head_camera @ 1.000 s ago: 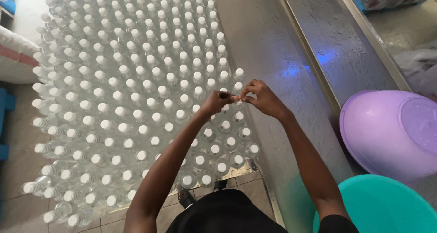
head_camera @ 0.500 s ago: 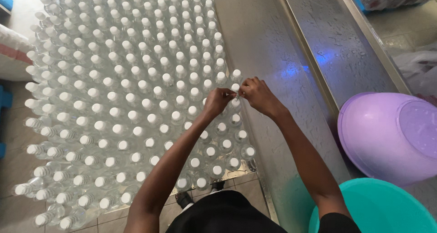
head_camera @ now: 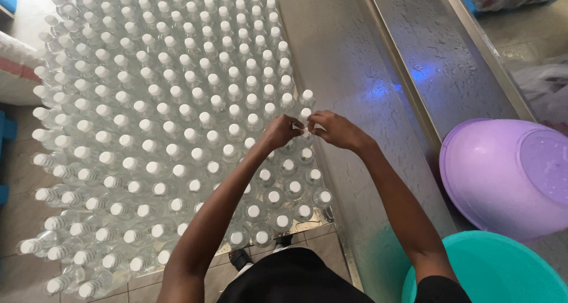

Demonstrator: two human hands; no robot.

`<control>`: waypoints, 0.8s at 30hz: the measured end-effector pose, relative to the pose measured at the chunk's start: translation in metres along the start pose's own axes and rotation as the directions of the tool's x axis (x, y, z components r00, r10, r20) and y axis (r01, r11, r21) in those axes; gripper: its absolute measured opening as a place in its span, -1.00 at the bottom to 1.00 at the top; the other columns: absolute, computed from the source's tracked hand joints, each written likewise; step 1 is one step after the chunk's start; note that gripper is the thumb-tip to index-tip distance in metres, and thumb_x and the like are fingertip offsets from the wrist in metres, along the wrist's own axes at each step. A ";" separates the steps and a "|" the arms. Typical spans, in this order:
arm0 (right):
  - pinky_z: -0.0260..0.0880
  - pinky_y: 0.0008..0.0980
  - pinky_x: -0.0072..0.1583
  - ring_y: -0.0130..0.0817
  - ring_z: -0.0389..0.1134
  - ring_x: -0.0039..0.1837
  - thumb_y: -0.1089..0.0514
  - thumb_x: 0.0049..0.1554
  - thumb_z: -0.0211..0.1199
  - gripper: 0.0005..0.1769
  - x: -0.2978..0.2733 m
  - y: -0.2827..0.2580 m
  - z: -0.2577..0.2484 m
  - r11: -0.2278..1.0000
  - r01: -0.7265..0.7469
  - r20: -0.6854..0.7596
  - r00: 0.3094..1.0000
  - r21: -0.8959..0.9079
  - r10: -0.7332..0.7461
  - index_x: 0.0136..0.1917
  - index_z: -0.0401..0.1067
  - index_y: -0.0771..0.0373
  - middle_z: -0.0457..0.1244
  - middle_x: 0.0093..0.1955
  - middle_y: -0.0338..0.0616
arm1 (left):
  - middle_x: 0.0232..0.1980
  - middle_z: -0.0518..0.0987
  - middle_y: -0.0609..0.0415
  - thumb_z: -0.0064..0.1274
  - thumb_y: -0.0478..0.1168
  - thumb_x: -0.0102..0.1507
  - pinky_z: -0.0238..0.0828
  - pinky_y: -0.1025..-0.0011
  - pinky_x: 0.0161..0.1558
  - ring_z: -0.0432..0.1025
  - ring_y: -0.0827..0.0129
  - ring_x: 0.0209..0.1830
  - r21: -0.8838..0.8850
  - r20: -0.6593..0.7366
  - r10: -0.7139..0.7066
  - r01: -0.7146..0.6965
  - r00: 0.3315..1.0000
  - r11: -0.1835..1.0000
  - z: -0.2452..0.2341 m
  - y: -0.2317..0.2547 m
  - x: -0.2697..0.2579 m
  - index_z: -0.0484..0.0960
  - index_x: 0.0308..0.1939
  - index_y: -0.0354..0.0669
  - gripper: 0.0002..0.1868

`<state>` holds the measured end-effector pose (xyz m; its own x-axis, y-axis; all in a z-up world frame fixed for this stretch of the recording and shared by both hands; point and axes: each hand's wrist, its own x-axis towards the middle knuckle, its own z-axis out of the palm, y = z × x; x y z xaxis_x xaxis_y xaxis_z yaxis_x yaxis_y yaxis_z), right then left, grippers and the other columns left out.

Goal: The person is capping numerous clear plastic bottles with white caps. They pick up each cap and screw it onto the bottle one by one, working systematically across the array of bottles.

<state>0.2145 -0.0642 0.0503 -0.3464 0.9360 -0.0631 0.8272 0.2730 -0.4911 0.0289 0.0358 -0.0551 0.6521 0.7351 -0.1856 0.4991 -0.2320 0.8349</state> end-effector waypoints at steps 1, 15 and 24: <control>0.36 0.09 0.18 0.18 0.34 0.27 0.16 0.25 0.21 -0.89 -0.001 -0.001 0.000 1.000 -0.001 0.000 1.000 -0.001 0.001 0.00 0.43 0.23 0.34 0.11 0.06 | -0.52 0.58 -0.06 0.23 -0.11 0.20 0.43 0.18 -0.21 0.55 -0.01 -0.37 0.000 0.000 0.001 -0.001 1.000 1.000 0.000 0.000 0.000 0.77 -0.07 0.03 -0.76; 0.35 0.05 0.31 0.06 0.40 0.24 0.08 0.19 0.31 -0.45 -0.008 0.004 0.027 0.980 -0.054 -0.105 0.992 0.190 0.075 0.39 0.26 0.21 0.38 0.11 0.11 | -0.20 0.70 -0.13 0.04 -0.08 0.23 0.52 -0.02 -0.05 0.58 -0.12 -0.11 0.148 -0.002 -0.113 0.112 0.994 0.983 0.006 0.009 -0.004 0.76 -0.08 0.13 -0.75; 0.32 0.05 0.28 0.00 0.39 0.22 0.04 0.15 0.37 -0.46 -0.006 0.026 0.044 0.997 -0.018 -0.160 0.987 0.077 0.030 0.35 0.34 0.17 0.40 0.07 0.01 | 0.06 0.69 -0.05 0.04 -0.07 0.20 0.53 -0.04 0.06 0.57 -0.06 0.07 0.214 -0.032 -0.156 0.160 0.987 0.964 0.008 0.017 -0.005 0.73 0.04 0.06 -0.65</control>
<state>0.2183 -0.0724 0.0002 -0.2465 0.9672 0.0617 0.7969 0.2385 -0.5550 0.0384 0.0228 -0.0442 0.5473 0.7825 -0.2970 0.7070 -0.2423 0.6645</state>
